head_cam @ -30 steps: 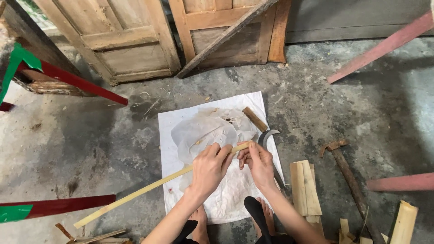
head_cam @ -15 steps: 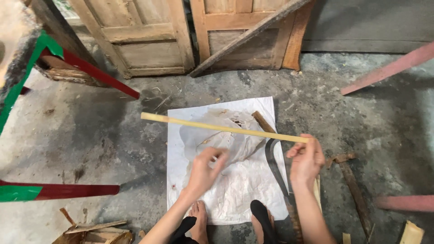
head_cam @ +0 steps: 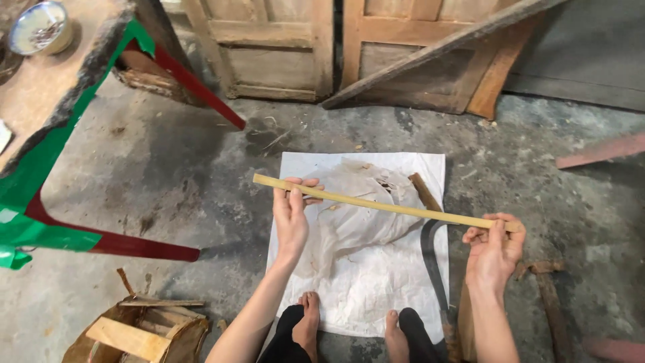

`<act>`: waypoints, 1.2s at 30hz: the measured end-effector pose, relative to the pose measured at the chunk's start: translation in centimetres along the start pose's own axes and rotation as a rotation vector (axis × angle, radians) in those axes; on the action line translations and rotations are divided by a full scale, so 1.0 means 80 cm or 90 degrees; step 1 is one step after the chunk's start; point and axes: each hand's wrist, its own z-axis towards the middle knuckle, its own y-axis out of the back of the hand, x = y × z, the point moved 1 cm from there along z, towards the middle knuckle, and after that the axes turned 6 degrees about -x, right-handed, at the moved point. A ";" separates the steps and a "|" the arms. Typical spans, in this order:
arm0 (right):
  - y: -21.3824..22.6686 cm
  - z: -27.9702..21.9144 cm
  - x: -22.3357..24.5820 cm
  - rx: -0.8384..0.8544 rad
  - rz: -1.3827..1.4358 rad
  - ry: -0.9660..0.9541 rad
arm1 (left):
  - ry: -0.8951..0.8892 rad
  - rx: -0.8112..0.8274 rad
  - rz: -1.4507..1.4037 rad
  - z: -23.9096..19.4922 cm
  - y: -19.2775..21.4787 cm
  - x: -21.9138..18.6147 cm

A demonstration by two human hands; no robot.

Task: The person uses a curved blade to split and smooth thin bamboo strips. They bend the strips into circular shapes and secure them with a purple string. The person repeats this process to create multiple bamboo rings.

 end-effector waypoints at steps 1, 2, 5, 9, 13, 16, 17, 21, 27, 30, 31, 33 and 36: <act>-0.007 -0.003 0.008 0.041 0.066 -0.011 | -0.024 -0.009 -0.005 -0.003 -0.002 -0.001; -0.014 -0.006 0.017 0.083 0.133 -0.023 | -0.049 -0.017 -0.011 -0.005 -0.005 -0.003; -0.053 -0.031 0.061 0.074 -0.001 0.130 | -0.040 -0.062 -0.034 -0.003 -0.006 0.006; -0.090 -0.028 0.074 0.152 -0.128 0.332 | -0.077 -0.065 0.020 -0.006 -0.011 -0.001; -0.124 -0.027 0.094 0.207 -0.377 0.398 | -0.159 0.021 0.319 -0.002 -0.007 -0.023; -0.144 -0.033 0.113 0.296 -0.486 0.312 | -0.116 0.096 0.444 -0.003 -0.009 -0.046; -0.152 -0.034 0.119 0.348 -0.530 0.290 | -0.091 0.125 0.492 -0.004 -0.010 -0.054; -0.164 -0.010 0.081 0.480 -0.659 0.390 | -0.047 0.187 0.560 -0.006 -0.019 -0.056; -0.192 -0.022 0.057 0.641 -0.607 0.469 | -0.071 0.299 0.694 0.004 -0.031 -0.038; -0.202 -0.034 0.060 0.693 -0.592 0.348 | -0.080 0.329 0.711 0.012 -0.036 -0.039; -0.205 -0.035 0.059 0.706 -0.560 0.291 | -0.051 0.353 0.687 0.015 -0.038 -0.039; -0.206 -0.034 0.053 0.722 -0.529 0.235 | -0.021 0.372 0.661 0.022 -0.040 -0.037; -0.199 -0.028 0.044 0.748 -0.498 0.150 | 0.070 0.358 0.561 0.033 -0.036 -0.019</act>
